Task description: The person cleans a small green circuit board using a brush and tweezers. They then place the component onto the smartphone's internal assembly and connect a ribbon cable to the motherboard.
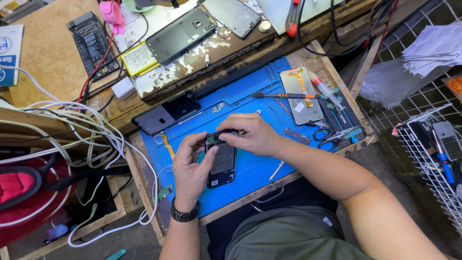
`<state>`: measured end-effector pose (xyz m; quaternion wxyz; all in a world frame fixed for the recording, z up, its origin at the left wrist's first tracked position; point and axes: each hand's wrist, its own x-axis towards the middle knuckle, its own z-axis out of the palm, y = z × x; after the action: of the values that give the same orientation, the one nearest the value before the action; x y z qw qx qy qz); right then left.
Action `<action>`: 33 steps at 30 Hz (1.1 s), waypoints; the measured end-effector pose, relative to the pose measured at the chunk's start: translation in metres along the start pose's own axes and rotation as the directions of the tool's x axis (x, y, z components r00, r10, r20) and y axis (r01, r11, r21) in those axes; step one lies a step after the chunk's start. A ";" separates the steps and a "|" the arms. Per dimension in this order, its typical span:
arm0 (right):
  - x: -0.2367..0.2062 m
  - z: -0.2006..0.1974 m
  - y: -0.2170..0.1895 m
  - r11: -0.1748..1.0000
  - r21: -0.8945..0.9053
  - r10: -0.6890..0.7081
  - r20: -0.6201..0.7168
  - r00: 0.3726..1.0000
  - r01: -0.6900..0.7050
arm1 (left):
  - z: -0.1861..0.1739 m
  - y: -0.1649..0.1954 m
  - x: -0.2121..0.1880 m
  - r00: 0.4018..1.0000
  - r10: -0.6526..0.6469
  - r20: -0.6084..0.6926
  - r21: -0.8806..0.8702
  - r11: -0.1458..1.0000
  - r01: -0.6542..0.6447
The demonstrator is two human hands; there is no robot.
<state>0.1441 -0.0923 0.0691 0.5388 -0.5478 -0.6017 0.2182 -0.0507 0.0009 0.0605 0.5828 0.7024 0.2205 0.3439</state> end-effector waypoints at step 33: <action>-0.003 0.017 0.003 0.955 -0.258 -0.172 -0.077 0.982 0.147 | -0.003 -0.019 0.000 0.984 -0.140 -0.108 -0.074 0.988 0.133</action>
<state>0.1300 -0.0887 0.0599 0.5099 -0.5711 -0.6396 0.0686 -0.0509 0.0073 0.0426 0.6147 0.6451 0.2892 0.3497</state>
